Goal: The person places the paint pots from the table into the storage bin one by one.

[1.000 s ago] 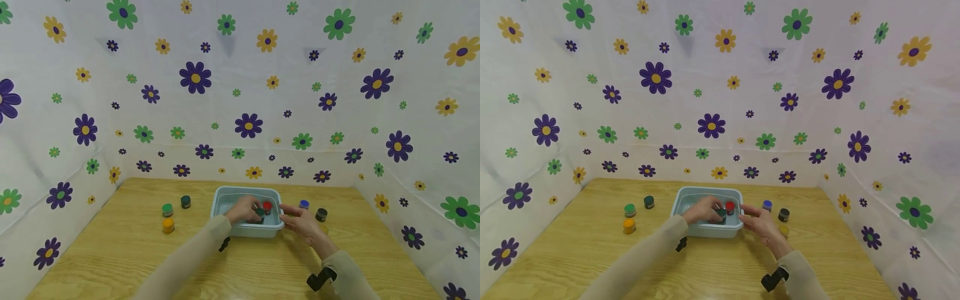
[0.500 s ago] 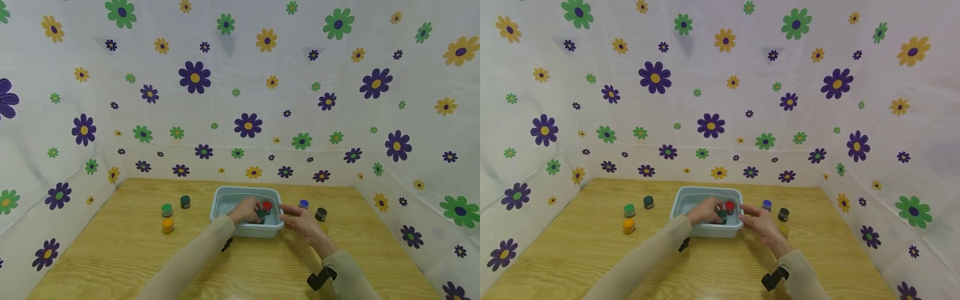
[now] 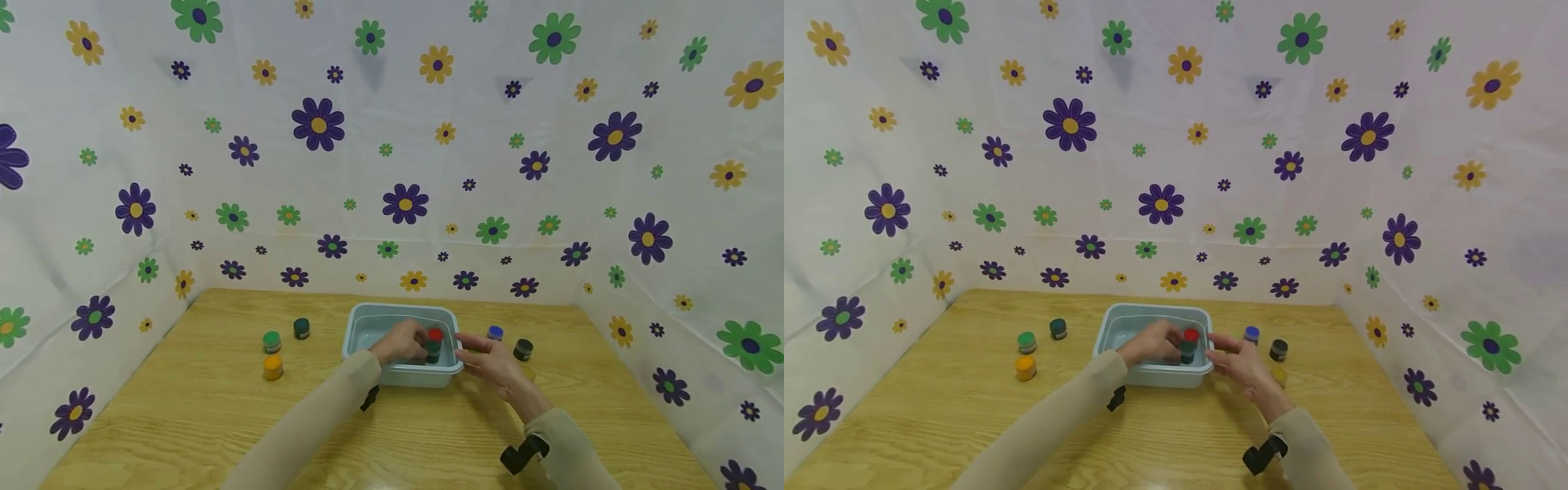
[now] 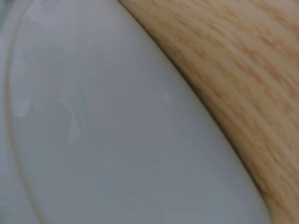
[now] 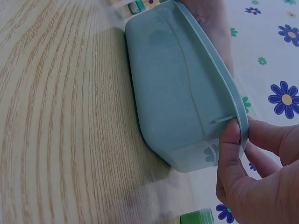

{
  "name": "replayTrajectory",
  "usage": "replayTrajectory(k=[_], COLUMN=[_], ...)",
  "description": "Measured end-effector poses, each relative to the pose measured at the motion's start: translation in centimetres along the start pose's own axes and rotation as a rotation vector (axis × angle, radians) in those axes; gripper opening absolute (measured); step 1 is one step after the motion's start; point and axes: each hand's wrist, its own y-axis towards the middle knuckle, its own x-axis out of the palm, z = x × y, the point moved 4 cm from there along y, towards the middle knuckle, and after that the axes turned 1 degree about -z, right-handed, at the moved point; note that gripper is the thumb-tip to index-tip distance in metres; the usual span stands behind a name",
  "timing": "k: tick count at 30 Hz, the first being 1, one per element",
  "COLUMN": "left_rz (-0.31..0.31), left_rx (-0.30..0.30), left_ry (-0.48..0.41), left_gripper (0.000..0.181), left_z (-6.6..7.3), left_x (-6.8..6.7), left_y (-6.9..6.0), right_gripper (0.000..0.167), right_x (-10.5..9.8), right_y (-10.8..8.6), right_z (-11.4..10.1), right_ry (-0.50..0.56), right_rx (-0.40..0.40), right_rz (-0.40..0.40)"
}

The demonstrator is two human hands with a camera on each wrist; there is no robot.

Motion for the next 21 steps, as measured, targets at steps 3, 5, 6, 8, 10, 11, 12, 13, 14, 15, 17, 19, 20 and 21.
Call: replayTrajectory(k=[3, 5, 6, 8, 10, 11, 12, 13, 14, 15, 17, 19, 20, 21], left_rz=[-0.006, -0.008, -0.009, -0.013, -0.018, -0.021, -0.025, -0.03, -0.032, -0.035, -0.038, -0.032, -0.028, -0.025], left_rx=[0.007, 0.007, 0.008, 0.01, 0.014, 0.017, 0.021, 0.023, 0.026, 0.027, 0.023, 0.022, 0.022, 0.023], left_ry=[-0.018, -0.03, -0.036, -0.049, -0.055, -0.057, -0.059, -0.061, -0.06, -0.063, -0.078, -0.096, -0.106, -0.114], left_gripper=[0.033, 0.034, 0.035, 0.036, 0.037, 0.037, 0.038, 0.038, 0.038, 0.037, 0.036, 0.035, 0.035, 0.034], left_z=[-0.02, -0.01, 0.02, 0.15, 0.25, 0.28, 0.31, 0.34, 0.32, 0.31, 0.28, 0.28, 0.29, 0.3], left_x=[0.05, 0.05, 0.06, 0.07, 0.06, 0.05, 0.06, 0.05, 0.04, 0.03, -0.04, -0.16, -0.22, -0.27], left_y=[0.05, 0.08, 0.08, 0.02, -0.02, -0.04, -0.06, -0.08, -0.06, -0.05, -0.04, -0.09, -0.12, -0.15], right_gripper=[0.046, 0.047, 0.047, 0.047, 0.047, 0.047, 0.047, 0.047, 0.047, 0.046, 0.047, 0.047, 0.048, 0.048], right_x=[0.0, -0.01, -0.01, -0.04, -0.05, -0.06, -0.07, -0.09, -0.08, -0.09, -0.11, -0.1, -0.08, -0.09], right_y=[-0.06, -0.08, -0.1, -0.13, -0.14, -0.12, -0.12, -0.09, -0.08, -0.06, 0.0, 0.04, 0.04, 0.05], right_z=[0.02, 0.02, 0.01, -0.01, -0.01, 0.0, 0.02, 0.04, 0.04, 0.06, 0.12, 0.18, 0.22, 0.26], right_ry=[0.0, 0.0, 0.001, 0.001, 0.001, 0.001, 0.001, 0.002, 0.002, 0.004, 0.007, 0.009, 0.007, 0.009], right_rx=[-0.001, -0.002, -0.003, -0.006, -0.012, -0.014, -0.017, -0.017, -0.019, -0.018, -0.013, -0.009, -0.01, -0.009], right_rz=[0.002, 0.0, -0.002, -0.006, -0.011, -0.012, -0.014, -0.012, -0.012, -0.01, -0.009, -0.008, -0.012, -0.011])
